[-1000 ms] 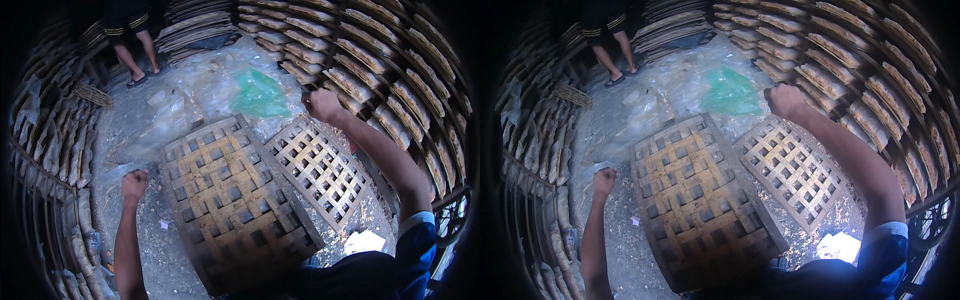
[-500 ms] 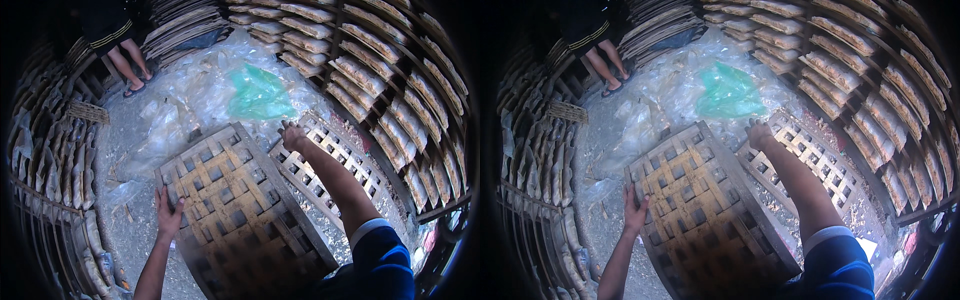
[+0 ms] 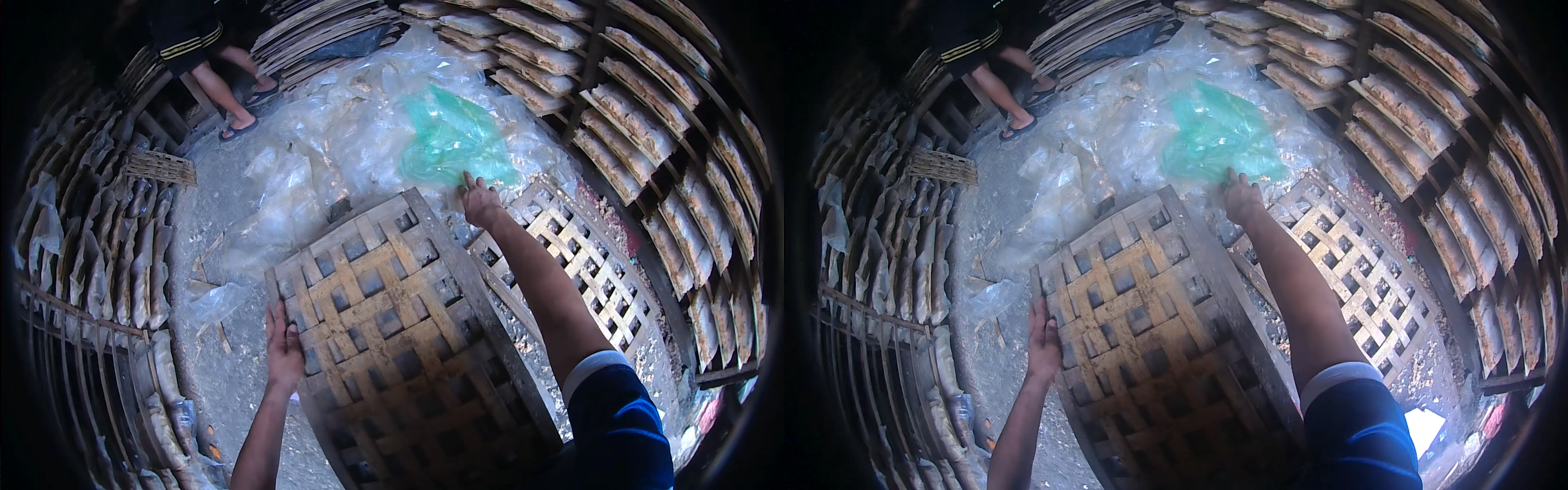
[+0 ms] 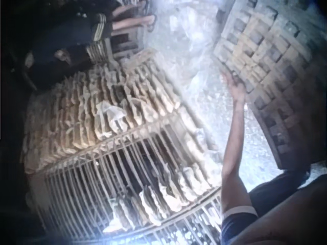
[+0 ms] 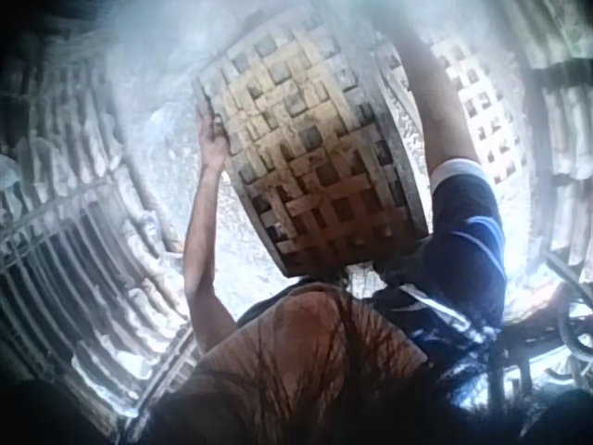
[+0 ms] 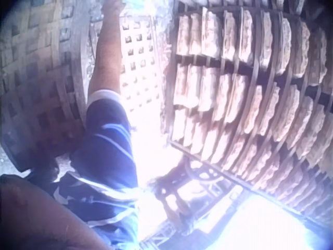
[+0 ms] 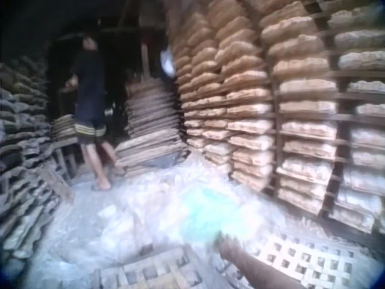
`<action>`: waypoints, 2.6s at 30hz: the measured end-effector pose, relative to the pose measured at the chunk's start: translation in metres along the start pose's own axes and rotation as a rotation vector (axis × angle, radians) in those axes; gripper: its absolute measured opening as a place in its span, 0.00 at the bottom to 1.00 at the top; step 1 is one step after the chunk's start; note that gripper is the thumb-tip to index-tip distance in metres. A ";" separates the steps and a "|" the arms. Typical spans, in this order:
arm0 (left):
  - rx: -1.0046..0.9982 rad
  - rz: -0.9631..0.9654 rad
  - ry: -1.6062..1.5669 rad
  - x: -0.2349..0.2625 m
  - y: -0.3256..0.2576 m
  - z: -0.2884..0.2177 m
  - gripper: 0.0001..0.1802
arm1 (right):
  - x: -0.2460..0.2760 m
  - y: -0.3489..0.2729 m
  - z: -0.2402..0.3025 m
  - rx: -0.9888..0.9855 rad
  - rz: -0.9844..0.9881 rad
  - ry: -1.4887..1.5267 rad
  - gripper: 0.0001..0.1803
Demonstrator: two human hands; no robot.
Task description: The person assembles a wooden lattice tray by placing a clear plastic sheet, then a green plastic sheet, and finally a wooden lattice frame on top. The person presses the layers together and adjusts the frame to fit the tray.
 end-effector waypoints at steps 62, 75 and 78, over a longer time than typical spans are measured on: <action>-1.293 0.006 0.050 -0.087 -0.020 -0.432 0.14 | 0.131 -0.409 -0.079 0.047 -0.385 0.482 0.34; -1.262 -0.095 0.069 -0.064 -0.011 -0.408 0.17 | 0.114 -0.377 -0.129 0.138 -0.379 0.750 0.16; -1.258 -0.078 0.068 -0.066 -0.012 -0.406 0.16 | 0.123 -0.378 -0.123 0.294 -0.302 0.868 0.19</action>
Point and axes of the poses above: each hand's wrist, its own y-axis towards the middle knuckle, its own x-axis out of the back of the hand, z = x × y, the point moved 5 cm from there along y, towards the middle knuckle, and after that the axes turned 13 degrees about z, right-handed, at the moved point
